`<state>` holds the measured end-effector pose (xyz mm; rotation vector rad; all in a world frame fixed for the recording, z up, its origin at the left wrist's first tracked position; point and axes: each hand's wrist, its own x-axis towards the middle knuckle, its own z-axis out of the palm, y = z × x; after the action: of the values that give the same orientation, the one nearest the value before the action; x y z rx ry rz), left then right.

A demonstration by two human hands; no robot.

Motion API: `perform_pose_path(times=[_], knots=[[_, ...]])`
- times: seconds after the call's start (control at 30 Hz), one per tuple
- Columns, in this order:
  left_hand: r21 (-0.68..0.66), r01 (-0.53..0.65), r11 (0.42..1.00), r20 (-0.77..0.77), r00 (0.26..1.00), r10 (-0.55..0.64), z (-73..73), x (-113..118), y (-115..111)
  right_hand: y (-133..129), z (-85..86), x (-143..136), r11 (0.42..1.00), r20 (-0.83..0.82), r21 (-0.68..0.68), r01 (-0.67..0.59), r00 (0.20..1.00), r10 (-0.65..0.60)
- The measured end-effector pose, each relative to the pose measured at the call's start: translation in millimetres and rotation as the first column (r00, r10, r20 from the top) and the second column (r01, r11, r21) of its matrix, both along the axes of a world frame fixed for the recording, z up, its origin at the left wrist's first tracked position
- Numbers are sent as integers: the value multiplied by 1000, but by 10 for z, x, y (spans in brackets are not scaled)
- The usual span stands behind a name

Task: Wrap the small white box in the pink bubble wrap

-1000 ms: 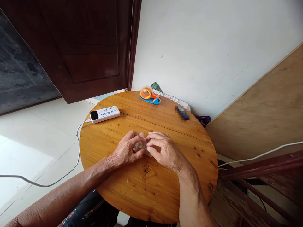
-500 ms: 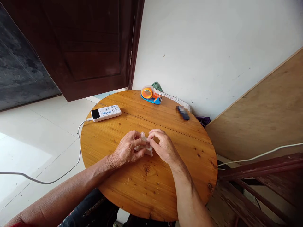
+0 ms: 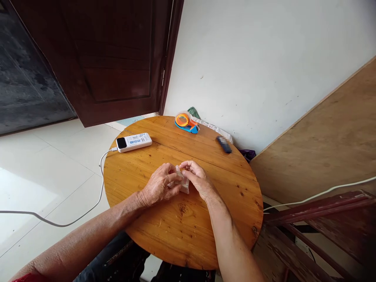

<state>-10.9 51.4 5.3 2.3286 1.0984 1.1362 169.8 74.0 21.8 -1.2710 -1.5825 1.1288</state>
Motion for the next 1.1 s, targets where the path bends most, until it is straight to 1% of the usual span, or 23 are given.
perform_pose_path(times=[0.1,0.2,0.27,0.33,0.4,0.47,0.57,0.67,0.8,0.9,1.0,1.1], knots=[[-18,11,1000,16,1000,-10,11,-6,-4,-14,-4,52,997,9,-52,-62,998,63],[-69,51,996,50,998,-48,48,-33,-18,-7,7,105,995,-36,-35,-92,995,90],[-105,97,990,111,990,-85,81,-61,-26,6,30,150,996,-101,-33,-78,992,75],[-111,130,985,195,975,-107,109,-89,-22,12,69,204,998,-154,-40,-37,988,30],[-119,110,987,285,956,-72,122,-113,1,5,120,262,999,-181,-35,-6,983,0],[-179,51,983,356,934,16,119,-129,39,-18,177,314,999,-180,-17,-28,983,24],[-288,2,958,400,909,118,100,-137,93,-62,258,374,991,-119,2,-131,984,130],[-322,-8,947,387,912,140,86,-127,114,-90,311,408,972,5,33,-232,973,232],[-331,-16,944,354,925,139,84,-110,101,-110,332,386,944,185,56,-326,932,311],[-347,13,938,349,930,116,87,-107,88,-128,324,316,936,259,69,-345,912,317],[-354,40,935,346,934,92,84,-104,80,-143,303,240,939,307,124,-321,912,271],[-335,36,941,311,948,74,62,-91,75,-147,279,186,935,326,176,-308,915,240]])
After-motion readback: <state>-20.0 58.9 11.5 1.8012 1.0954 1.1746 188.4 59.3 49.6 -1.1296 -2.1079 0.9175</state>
